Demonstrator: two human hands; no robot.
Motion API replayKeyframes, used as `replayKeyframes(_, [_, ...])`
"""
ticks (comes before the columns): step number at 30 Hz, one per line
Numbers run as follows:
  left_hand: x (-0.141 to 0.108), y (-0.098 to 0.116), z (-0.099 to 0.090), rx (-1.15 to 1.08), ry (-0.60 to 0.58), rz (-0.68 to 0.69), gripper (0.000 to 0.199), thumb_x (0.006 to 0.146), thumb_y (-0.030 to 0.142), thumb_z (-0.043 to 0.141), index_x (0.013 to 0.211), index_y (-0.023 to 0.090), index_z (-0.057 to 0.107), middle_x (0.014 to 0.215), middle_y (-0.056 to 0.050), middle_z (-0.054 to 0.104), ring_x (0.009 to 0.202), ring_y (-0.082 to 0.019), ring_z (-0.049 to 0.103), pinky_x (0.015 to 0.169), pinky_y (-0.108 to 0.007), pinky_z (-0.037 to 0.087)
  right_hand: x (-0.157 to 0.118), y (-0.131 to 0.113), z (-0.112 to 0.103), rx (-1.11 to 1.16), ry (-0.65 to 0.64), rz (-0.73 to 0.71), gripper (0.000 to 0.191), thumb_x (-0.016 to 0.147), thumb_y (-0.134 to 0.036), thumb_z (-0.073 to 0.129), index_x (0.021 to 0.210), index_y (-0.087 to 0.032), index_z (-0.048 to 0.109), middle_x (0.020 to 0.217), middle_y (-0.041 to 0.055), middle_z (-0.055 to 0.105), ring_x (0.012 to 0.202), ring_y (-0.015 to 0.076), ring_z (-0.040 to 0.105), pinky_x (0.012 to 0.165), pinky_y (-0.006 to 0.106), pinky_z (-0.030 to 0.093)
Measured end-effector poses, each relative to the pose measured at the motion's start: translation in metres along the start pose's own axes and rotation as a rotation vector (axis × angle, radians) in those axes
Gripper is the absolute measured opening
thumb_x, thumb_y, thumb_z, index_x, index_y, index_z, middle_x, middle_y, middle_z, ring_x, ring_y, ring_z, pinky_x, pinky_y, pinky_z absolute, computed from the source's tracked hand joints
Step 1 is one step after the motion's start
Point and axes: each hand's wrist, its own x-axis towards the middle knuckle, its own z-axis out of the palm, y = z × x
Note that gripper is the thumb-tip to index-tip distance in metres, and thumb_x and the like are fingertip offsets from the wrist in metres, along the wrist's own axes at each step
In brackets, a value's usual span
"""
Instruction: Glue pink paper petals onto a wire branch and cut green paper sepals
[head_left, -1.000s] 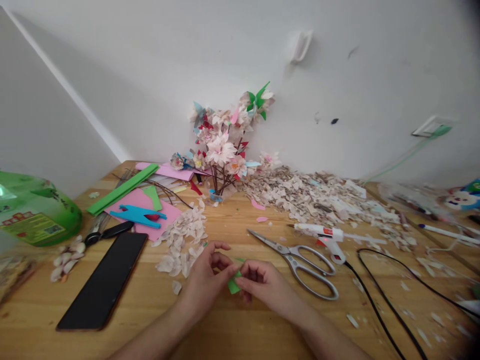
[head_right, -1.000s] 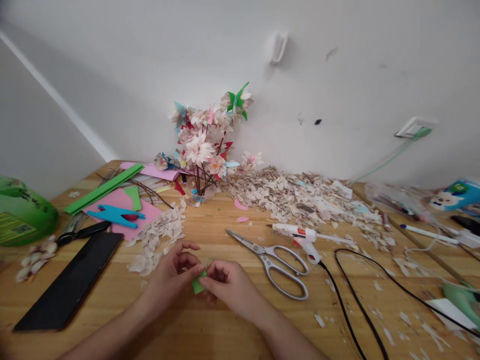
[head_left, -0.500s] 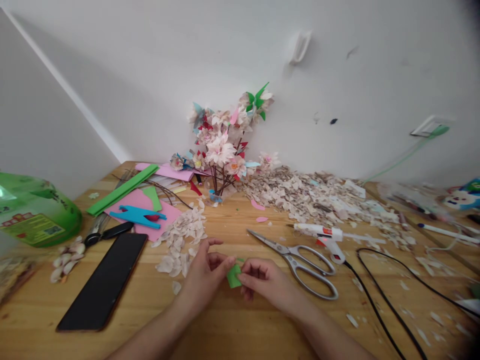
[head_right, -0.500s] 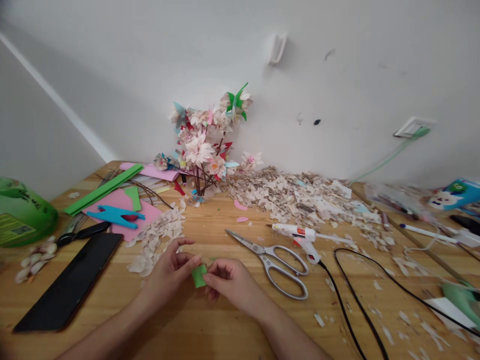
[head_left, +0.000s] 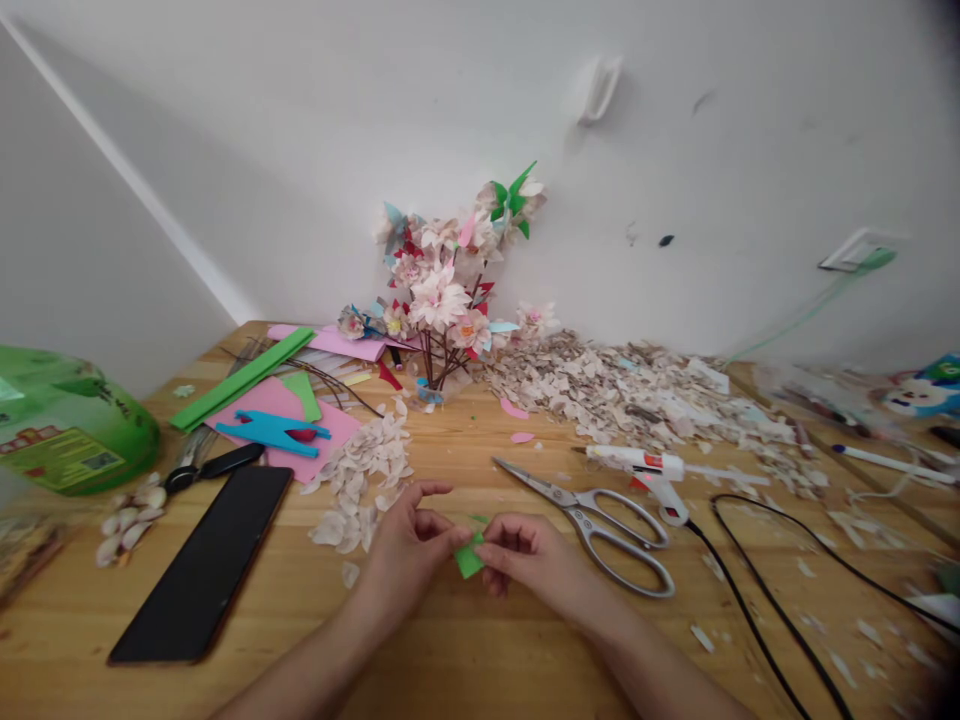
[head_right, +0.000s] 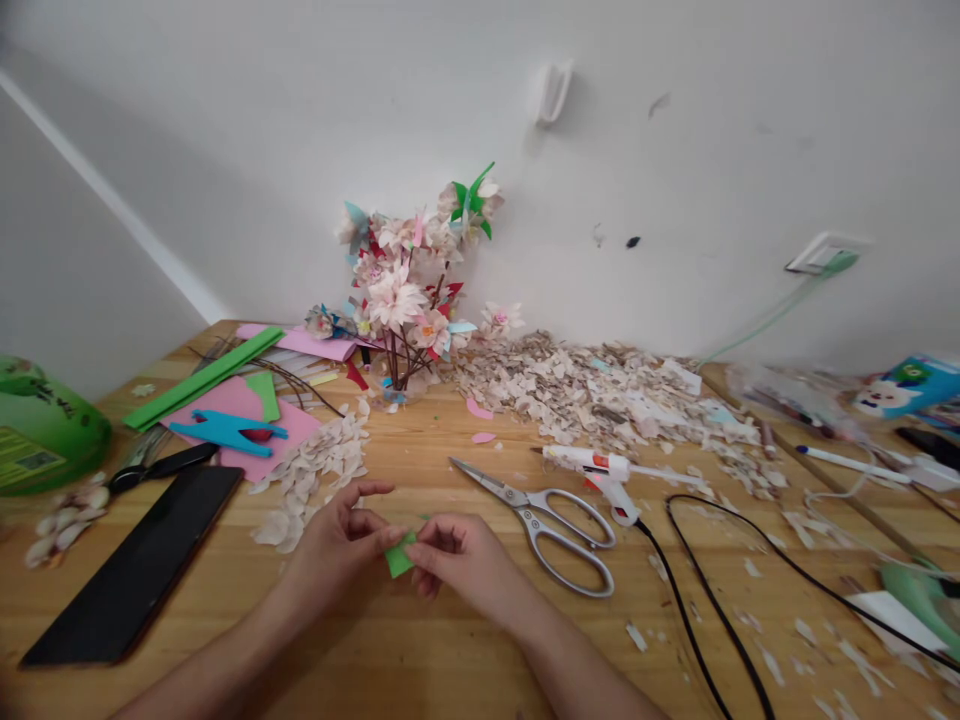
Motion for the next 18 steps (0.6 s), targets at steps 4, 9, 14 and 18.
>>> replayKeyframes(4, [0.0011,0.0021,0.0003,-0.013,-0.013,-0.016,0.05,0.055,0.029,0.073,0.096,0.014,0.049,0.05,0.002,0.064,0.047,-0.013,0.056,0.05,-0.023,0.035,0.0002,-0.0014,-0.0013,-0.001,0.014,0.021,0.028,0.062,-0.04,0.07,0.061,-0.015,0.057,0.051,-0.004,0.059,0.042,0.0078,0.052,0.047,0.022,0.043])
replayKeyframes(9, [0.0032,-0.0005,-0.0025,-0.033,-0.027,-0.012,0.049,0.048,0.026,0.077,0.088,0.015,0.05,0.051,0.003,0.064,0.049,-0.013,0.058,0.052,-0.024,0.039,0.0001,-0.0034,-0.002,-0.01,0.022,0.039,0.027,0.06,-0.038,0.072,0.06,-0.015,0.058,0.049,-0.0038,0.06,0.041,0.0078,0.052,0.046,0.022,0.043])
replayKeyframes(14, [0.003,-0.0034,-0.0044,0.007,0.002,0.017,0.044,0.048,0.024,0.077,0.081,0.018,0.048,0.044,0.006,0.058,0.04,-0.01,0.051,0.044,-0.02,0.032,0.0001,-0.0035,-0.0022,0.005,0.013,0.06,0.028,0.058,-0.039,0.073,0.059,-0.015,0.059,0.049,-0.0037,0.06,0.041,0.0086,0.053,0.046,0.023,0.044])
replayKeyframes(18, [0.0025,-0.0007,-0.0047,0.054,0.021,0.013,0.043,0.048,0.024,0.077,0.08,0.017,0.048,0.042,0.008,0.055,0.038,-0.008,0.045,0.042,-0.019,0.028,-0.0002,-0.0049,-0.002,0.008,0.02,0.054,0.028,0.059,-0.04,0.072,0.06,-0.014,0.059,0.049,-0.0033,0.061,0.041,0.0088,0.054,0.046,0.023,0.044])
